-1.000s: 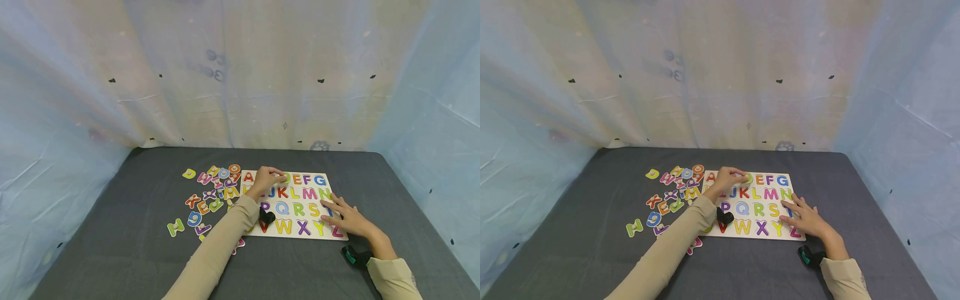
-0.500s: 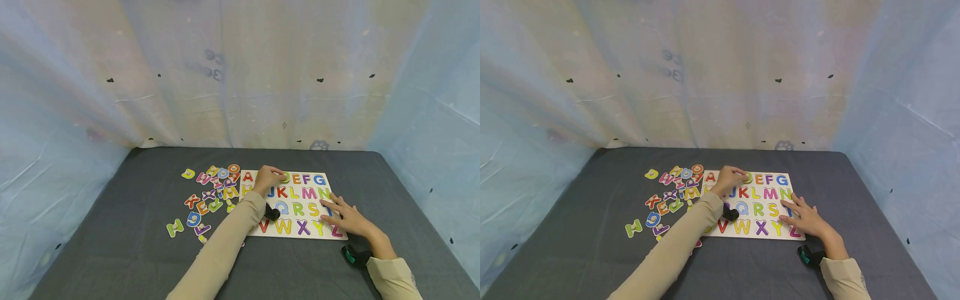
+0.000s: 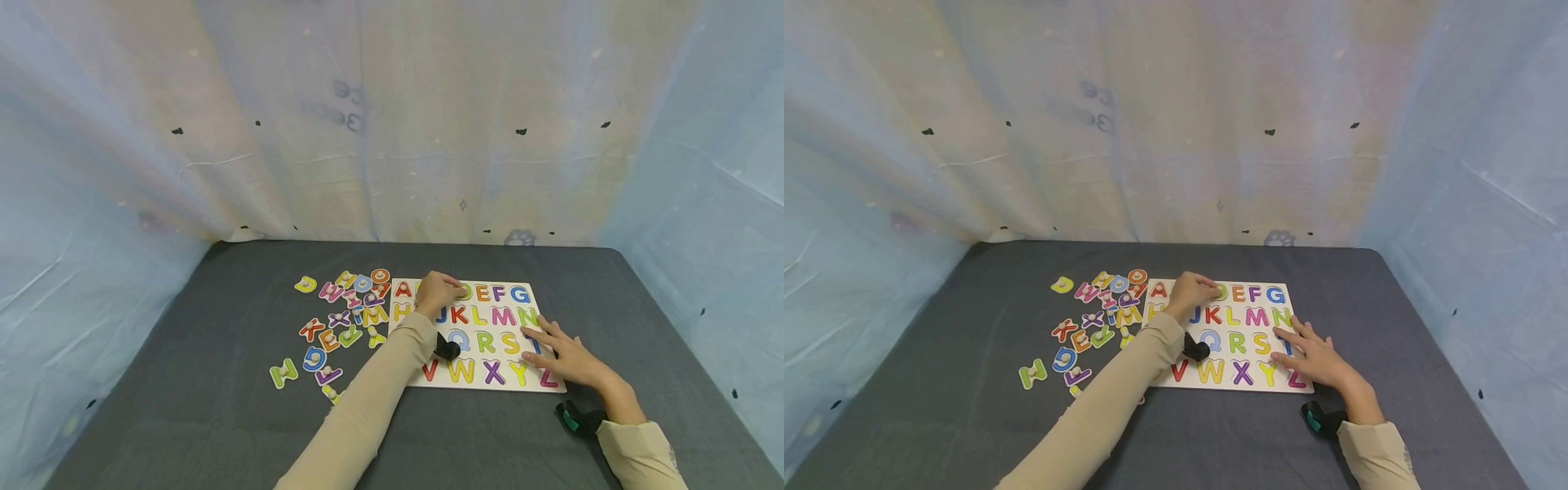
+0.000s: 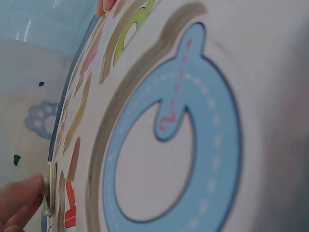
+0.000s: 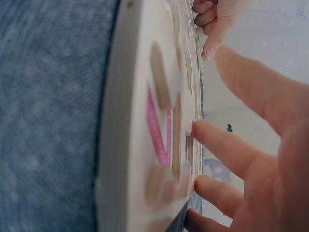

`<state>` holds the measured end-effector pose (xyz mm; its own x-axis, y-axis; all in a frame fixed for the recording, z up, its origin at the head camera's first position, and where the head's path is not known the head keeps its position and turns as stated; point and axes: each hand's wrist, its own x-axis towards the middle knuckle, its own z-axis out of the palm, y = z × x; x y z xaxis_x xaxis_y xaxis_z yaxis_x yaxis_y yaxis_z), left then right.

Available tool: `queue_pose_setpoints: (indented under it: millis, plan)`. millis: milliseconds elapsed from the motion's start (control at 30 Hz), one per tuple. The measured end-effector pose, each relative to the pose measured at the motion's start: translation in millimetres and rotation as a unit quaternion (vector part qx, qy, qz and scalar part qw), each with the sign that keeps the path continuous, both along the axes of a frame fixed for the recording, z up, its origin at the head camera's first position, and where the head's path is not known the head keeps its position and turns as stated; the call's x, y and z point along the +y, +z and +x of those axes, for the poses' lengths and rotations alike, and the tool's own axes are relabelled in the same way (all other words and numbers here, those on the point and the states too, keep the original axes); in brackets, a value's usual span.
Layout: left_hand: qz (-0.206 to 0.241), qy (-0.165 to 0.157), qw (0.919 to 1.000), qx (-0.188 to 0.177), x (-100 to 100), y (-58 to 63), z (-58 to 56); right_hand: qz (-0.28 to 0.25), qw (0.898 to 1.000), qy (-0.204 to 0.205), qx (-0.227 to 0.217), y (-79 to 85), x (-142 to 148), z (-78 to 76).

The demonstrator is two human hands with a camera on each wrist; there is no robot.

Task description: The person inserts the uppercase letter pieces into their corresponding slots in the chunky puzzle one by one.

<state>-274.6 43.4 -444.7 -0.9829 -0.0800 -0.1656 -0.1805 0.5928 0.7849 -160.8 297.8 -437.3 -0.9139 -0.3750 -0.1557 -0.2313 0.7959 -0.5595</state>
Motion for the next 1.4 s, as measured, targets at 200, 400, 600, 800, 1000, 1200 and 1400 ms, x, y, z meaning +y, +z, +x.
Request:
queue_pose_setpoints:
  millis: [200, 400, 600, 800, 1000, 1200, 1400]
  plan:
    - [-0.008, -0.003, 1.0000, 0.002, -0.8, -3.8, -1.6, -0.002, 1.000, 0.002, -0.001, 0.0, -1.2, 0.7]
    - [-0.004, -0.003, 1.0000, 0.002, -1.7, -3.9, -0.9, 0.002, 1.000, 0.001, 0.000, -0.1, -1.6, 0.3]
    - [0.013, 0.001, 0.9999, -0.001, -1.8, -0.2, 2.9, 0.002, 1.000, -0.001, -0.004, -0.8, -0.8, 0.7]
    - [0.024, -0.003, 0.9997, 0.003, -3.1, 5.2, 3.6, 0.002, 1.000, -0.001, -0.004, -0.8, 0.2, 0.5]
    - [0.038, -0.032, 0.9986, 0.021, -9.0, 15.5, 5.5, 0.002, 1.000, -0.001, -0.002, -0.2, 1.8, -0.2]
    - [0.039, -0.055, 0.9972, 0.031, -16.2, 24.9, 8.2, 0.005, 1.000, -0.001, -0.005, 0.2, 1.1, -0.8]
    - [0.042, -0.085, 0.9949, 0.034, -27.4, 30.9, 14.4, 0.004, 1.000, 0.000, -0.011, -0.1, 0.1, -1.1]
